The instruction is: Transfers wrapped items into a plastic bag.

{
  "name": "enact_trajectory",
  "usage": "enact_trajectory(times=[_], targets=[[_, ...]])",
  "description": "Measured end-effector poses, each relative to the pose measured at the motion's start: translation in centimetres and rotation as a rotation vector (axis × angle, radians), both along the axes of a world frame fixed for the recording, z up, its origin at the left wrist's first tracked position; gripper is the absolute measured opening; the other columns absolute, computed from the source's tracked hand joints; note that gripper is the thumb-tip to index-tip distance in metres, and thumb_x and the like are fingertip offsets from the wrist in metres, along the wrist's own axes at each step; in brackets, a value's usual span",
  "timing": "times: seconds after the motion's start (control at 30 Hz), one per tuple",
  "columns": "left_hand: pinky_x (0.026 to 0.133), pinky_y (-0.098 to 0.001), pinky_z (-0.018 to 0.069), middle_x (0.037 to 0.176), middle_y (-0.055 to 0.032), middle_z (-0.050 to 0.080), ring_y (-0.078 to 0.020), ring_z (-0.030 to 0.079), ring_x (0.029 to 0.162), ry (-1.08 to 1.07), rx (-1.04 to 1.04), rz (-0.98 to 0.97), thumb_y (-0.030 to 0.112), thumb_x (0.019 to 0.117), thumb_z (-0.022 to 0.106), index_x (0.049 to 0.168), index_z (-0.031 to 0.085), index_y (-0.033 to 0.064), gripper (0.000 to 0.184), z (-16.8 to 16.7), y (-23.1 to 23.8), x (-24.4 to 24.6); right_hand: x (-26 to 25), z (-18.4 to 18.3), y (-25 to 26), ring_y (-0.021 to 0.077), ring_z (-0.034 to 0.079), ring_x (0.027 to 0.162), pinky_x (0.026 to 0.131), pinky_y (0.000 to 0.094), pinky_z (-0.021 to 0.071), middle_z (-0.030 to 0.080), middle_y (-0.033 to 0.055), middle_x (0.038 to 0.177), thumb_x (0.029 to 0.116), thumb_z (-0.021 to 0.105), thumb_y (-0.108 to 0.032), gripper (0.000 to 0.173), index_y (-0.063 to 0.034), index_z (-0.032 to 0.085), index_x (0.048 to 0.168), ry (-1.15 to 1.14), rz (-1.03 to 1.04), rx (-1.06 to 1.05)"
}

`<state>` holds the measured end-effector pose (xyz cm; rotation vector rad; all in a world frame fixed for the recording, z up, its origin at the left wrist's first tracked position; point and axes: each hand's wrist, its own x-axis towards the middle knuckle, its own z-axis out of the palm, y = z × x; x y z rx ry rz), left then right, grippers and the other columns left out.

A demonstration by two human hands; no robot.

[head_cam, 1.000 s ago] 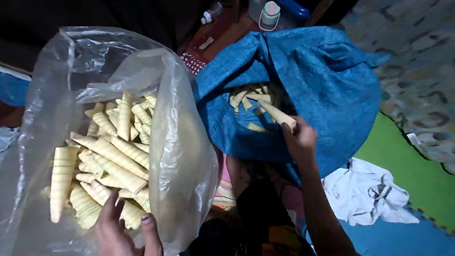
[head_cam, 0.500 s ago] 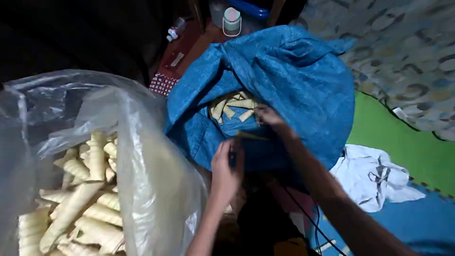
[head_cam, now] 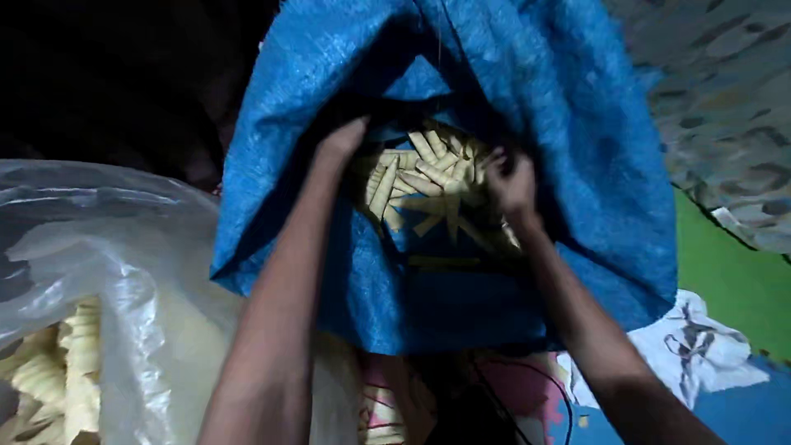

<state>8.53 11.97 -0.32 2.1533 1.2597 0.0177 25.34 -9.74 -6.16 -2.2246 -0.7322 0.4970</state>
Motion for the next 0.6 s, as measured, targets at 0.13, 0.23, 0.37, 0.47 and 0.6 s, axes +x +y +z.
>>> enact_trajectory(times=[0.13,0.23,0.37,0.47,0.6], targets=[[0.105,-0.0649,0.0444,0.133,-0.0357,0.057,-0.0495,0.055,0.127,0.031,-0.148,0.16,0.048,0.0887,0.077,0.14,0.049,-0.011,0.083,-7.6,-4.5,-0.4,-3.6,-6.4,2.5,0.0378,0.059,0.127,0.109,0.0549,0.0459,0.059,0.0257,0.138,0.0949,0.075,-0.026,0.068,-0.0008,0.045,0.15,0.251,0.25,-0.135],[0.107,-0.0649,0.0403,0.135,-0.0414,0.051,-0.0548,0.05,0.129,0.084,0.055,0.127,0.039,0.0898,0.076,0.135,0.049,-0.0171,0.077,-11.8,-6.4,-1.0,-3.3,-9.0,4.4,0.043,0.049,0.136,0.114,0.0538,0.039,0.049,0.0327,0.146,0.0972,0.07,-0.011,0.067,0.0078,0.036,0.152,0.424,0.4,-0.265],[0.101,-0.0669,0.0446,0.146,-0.0386,0.044,-0.0562,0.048,0.131,0.034,0.182,0.014,0.016,0.0801,0.083,0.149,0.041,-0.0082,0.085,-15.9,-9.6,-2.8,-2.1,-10.8,5.5,0.0472,0.045,0.139,0.112,0.0607,0.0388,0.042,0.0316,0.152,0.0813,0.085,-0.007,0.095,0.0038,0.029,0.157,0.304,0.538,-0.458],[0.104,-0.0593,0.0478,0.145,-0.0351,0.046,-0.0483,0.054,0.13,0.148,-0.048,0.293,0.012,0.0767,0.086,0.151,0.031,-0.009,0.095,-17.2,-9.5,-4.1,-2.2,-11.6,5.2,0.0466,0.048,0.136,0.109,0.0616,0.0415,0.045,0.0305,0.15,0.0742,0.088,-0.001,0.096,0.003,0.035,0.153,0.228,0.614,-0.475],[0.103,-0.0608,0.0497,0.141,-0.0324,0.053,-0.0467,0.058,0.126,0.125,-0.153,0.247,0.009,0.077,0.086,0.142,0.047,-0.0087,0.078,-17.1,-8.5,-5.6,-3.5,-10.7,2.9,0.0406,0.06,0.124,0.104,0.0598,0.0481,0.061,0.0232,0.135,0.0838,0.082,-0.007,0.057,-0.0026,0.061,0.137,0.119,0.756,-0.547]])
